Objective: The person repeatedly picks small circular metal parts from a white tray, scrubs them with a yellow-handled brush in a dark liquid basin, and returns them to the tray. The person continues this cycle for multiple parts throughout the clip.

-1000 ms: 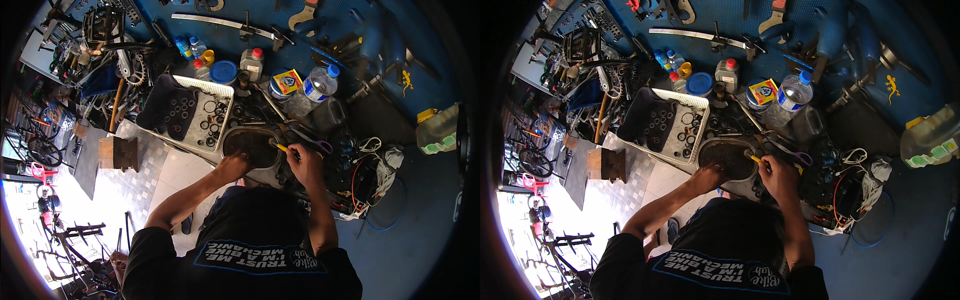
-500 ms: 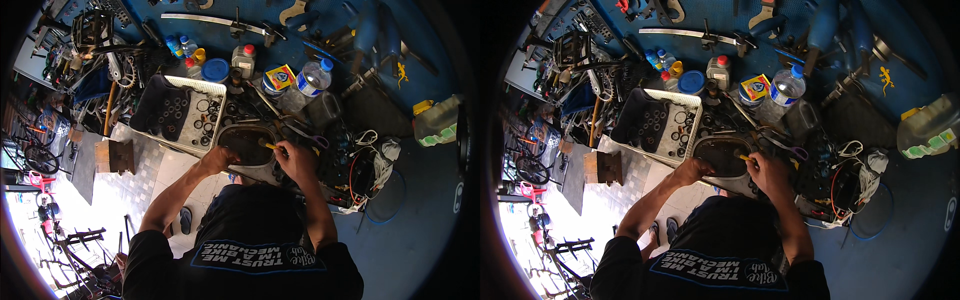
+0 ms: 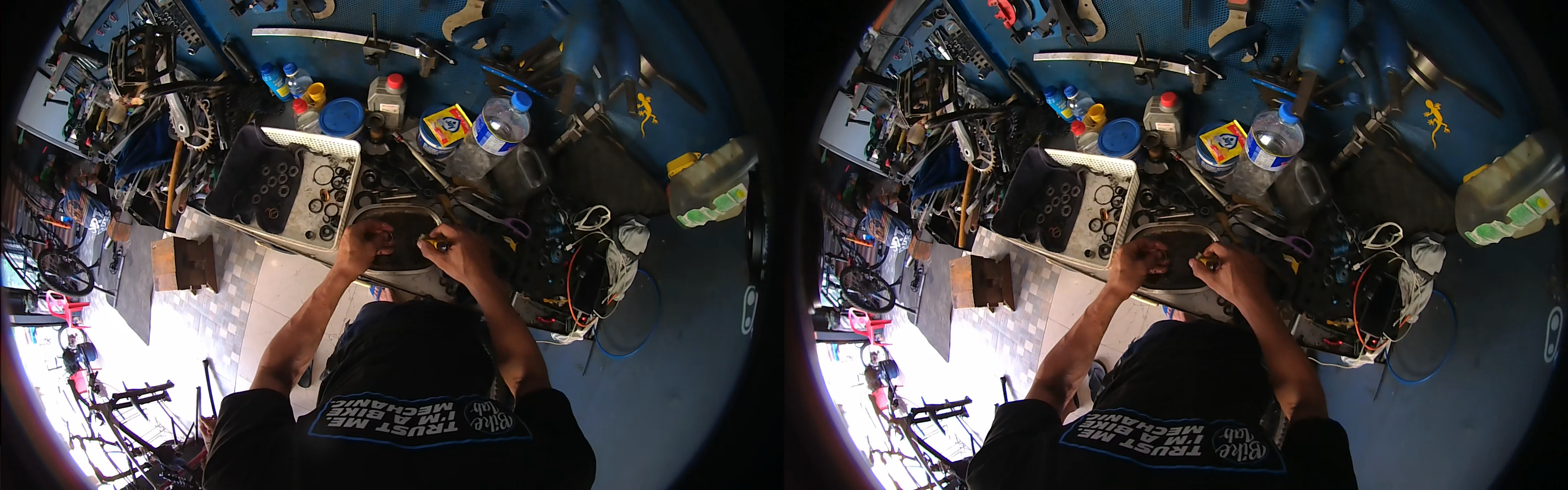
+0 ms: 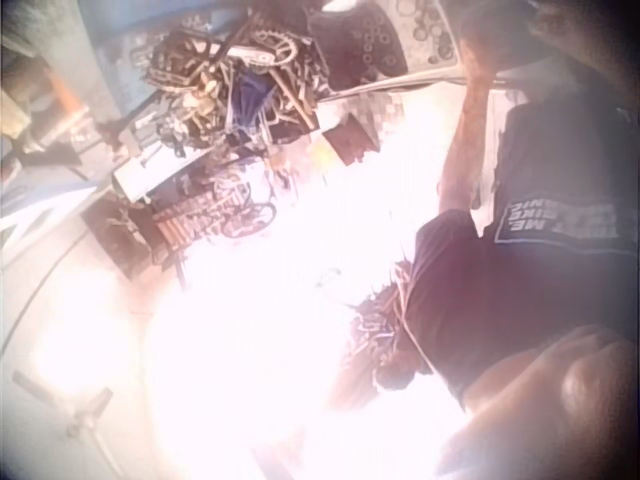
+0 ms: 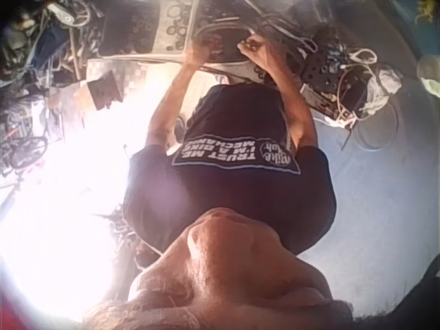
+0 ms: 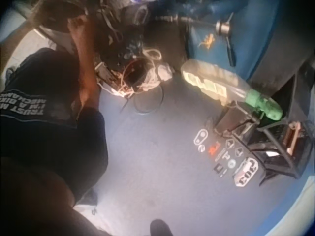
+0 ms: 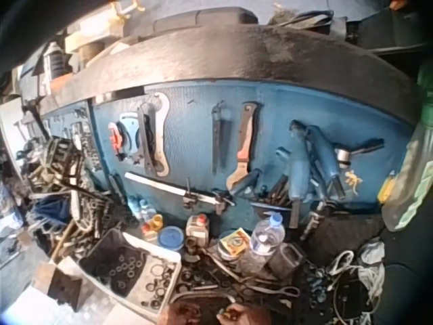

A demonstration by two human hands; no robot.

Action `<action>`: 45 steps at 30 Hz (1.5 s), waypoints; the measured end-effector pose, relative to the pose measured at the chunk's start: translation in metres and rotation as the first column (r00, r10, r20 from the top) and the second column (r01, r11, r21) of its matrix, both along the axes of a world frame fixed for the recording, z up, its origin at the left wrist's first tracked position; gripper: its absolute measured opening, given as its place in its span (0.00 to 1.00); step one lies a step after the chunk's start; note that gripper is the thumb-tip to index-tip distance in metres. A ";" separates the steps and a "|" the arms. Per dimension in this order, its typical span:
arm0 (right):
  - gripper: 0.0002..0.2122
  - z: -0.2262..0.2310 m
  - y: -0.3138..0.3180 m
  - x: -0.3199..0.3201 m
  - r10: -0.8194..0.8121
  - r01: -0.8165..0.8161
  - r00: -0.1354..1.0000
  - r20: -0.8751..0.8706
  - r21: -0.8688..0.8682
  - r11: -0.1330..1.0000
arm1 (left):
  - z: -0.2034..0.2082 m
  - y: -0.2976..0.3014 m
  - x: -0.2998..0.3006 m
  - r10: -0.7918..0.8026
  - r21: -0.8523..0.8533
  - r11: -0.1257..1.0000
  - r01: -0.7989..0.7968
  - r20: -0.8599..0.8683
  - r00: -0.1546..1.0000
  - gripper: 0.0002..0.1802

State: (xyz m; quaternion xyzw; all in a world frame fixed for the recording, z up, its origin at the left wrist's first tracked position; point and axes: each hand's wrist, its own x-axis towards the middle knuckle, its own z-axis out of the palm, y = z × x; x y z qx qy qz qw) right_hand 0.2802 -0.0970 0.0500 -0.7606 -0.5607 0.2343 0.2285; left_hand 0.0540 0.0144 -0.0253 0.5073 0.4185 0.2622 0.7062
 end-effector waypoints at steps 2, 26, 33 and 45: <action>0.24 -0.040 0.003 0.006 -0.009 0.010 0.999 -0.032 0.025 1.000 | -0.009 0.001 0.003 0.011 -0.028 1.000 -0.011 0.005 1.000 0.12; 0.13 -0.004 0.015 -0.014 0.040 0.087 0.871 -0.490 0.233 0.969 | 0.029 0.006 0.026 0.110 0.195 0.975 -0.105 -0.016 0.994 0.14; 0.15 0.006 0.018 -0.003 0.112 -0.032 0.937 -0.331 0.239 0.970 | 0.026 0.012 0.021 0.020 -0.031 0.999 -0.018 0.068 0.998 0.12; 0.14 -0.003 0.014 0.007 0.263 -0.171 0.927 -0.266 0.326 0.930 | 0.019 0.007 0.018 -0.058 -0.032 0.998 0.059 0.036 0.998 0.13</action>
